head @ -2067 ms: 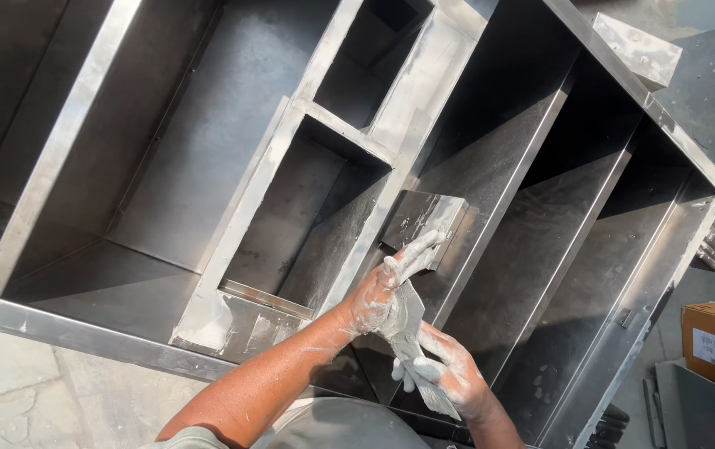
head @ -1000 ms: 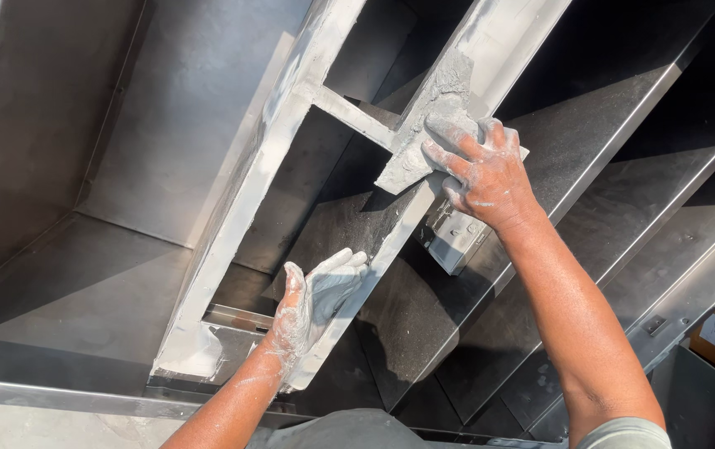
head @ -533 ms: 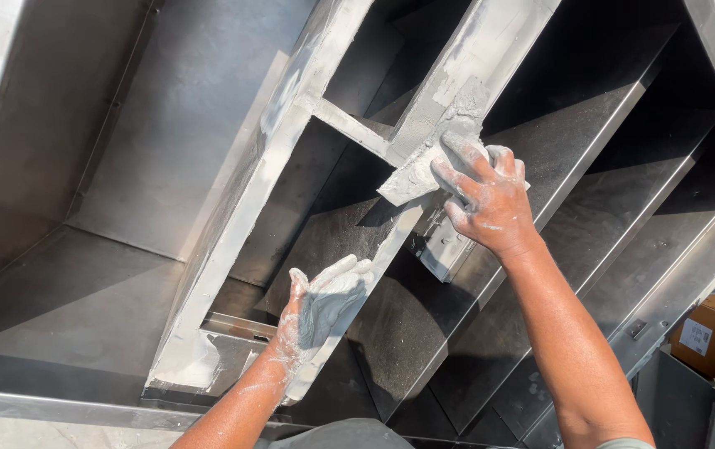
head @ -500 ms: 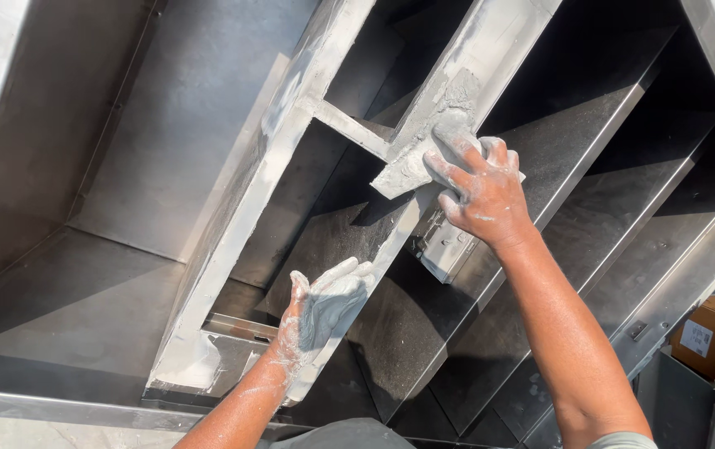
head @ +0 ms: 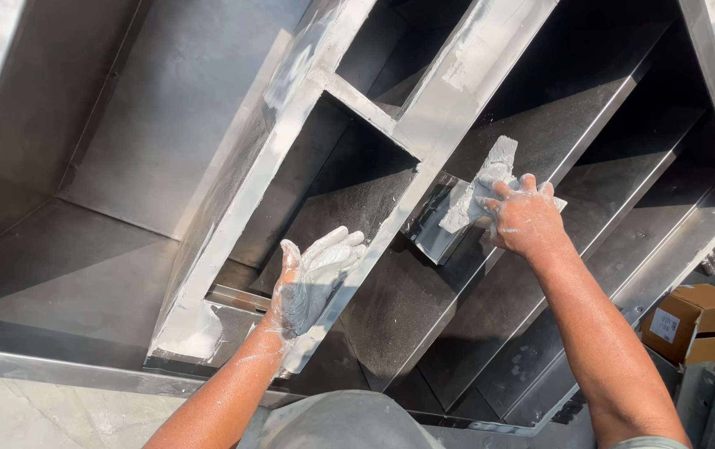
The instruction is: The person applies a gray paste to the seams and corners of a stainless steel cabinet using a putty knife. They smooth the material along the edges and joints, working methodically across different sections of the unit.
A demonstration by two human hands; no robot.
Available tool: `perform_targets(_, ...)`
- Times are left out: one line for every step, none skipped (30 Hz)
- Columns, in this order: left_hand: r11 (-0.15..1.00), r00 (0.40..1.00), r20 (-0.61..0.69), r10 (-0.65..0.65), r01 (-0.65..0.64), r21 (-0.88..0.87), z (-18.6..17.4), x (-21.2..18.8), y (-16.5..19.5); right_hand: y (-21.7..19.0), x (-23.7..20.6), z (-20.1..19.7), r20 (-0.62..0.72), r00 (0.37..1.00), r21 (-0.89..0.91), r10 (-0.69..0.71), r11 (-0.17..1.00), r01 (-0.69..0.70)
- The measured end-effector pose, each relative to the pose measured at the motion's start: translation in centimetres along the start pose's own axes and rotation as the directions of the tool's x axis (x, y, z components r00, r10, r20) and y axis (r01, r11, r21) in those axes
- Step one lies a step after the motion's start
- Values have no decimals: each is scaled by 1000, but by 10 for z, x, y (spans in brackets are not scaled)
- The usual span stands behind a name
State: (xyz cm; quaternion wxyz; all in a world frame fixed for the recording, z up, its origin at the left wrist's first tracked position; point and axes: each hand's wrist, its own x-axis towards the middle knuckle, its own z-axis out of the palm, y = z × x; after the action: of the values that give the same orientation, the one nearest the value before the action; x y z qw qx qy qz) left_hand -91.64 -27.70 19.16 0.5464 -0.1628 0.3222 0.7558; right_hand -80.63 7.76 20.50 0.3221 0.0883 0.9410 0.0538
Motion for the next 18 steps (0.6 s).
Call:
perform_targets(1000, 1000, 3, -1, 1, 17, 2, -2, 1, -2, -14, 7, 85, 996, 38, 25, 999, -29)
perform_targets(999, 1000, 7, 12, -12, 35, 4, -4, 3, -6, -28, 13, -88, 996, 263, 20, 965, 4)
perform_targets(996, 998, 30, 47, -49, 70, 6, -8, 7, -15, -45, 20, -254, 966, 466, 38, 881, 88)
perform_targets(993, 997, 41, 65, -69, 94, 10, -13, 10, -25, -69, 26, -384, 919, 633, 89, 750, 192)
perform_targets(990, 996, 56, 73, -79, 118, 14, -19, 13, -37, -91, 31, -378, 921, 754, 94, 609, 247)
perform_targets(981, 991, 109, 72, -90, 174, 20, -25, 15, -48, -107, 36, -384, 917, 842, 108, 449, 300)
perform_targets(964, 982, 169, 79, -119, 240, 25, -30, 18, -59, -119, 38, -406, 905, 891, 125, 273, 362)
perform_targets(941, 971, 227, 80, -148, 303, 30, -36, 20, -76, -134, 40, -252, 957, 955, 141, -122, 270)
perform_targets(901, 947, 312, 82, -204, 383, 35, -42, 21, -92, -148, 41, -90, 992, 857, 85, -501, 121)
perform_targets(856, 920, 387, 68, -253, 451, 39, -48, 20, -104, -163, 40, -80, 996, 811, 26, -579, 80)
perform_targets(804, 886, 460, 48, -308, 509, 43, -54, 17, -118, -177, 38, -79, 996, 760, -35, -649, 37)
perform_targets(721, 884, 467, -18, -312, 618, 45, -59, 12, -129, -183, 35, -96, 991, 706, -93, -709, 2)
perform_targets(621, 879, 470, -82, -323, 714, 48, -62, 7, -139, -184, 32, -89, 988, 733, -127, -680, -21)
perform_targets(509, 874, 464, -145, -336, 793, 51, -65, 0, -148, -187, 27, -79, 984, 760, -158, -648, -43)
perform_targets(665, 857, 458, -235, -201, 719, 53, -65, -7, -155, -189, 21, -63, 980, 787, -190, -614, -69)
perform_targets(784, 827, 461, -323, -39, 619, 57, -63, -13, -161, -191, 15, -79, 961, 712, -266, -689, -133)
perform_targets(857, 781, 478, -403, 138, 497, 61, -60, -18, -165, -192, 9, -103, 936, 633, -337, -748, -200)
perform_targets(810, 808, 474, -350, 8, 586, 66, -53, -21, -170, -194, 2, -141, 904, 550, -403, -791, -267)
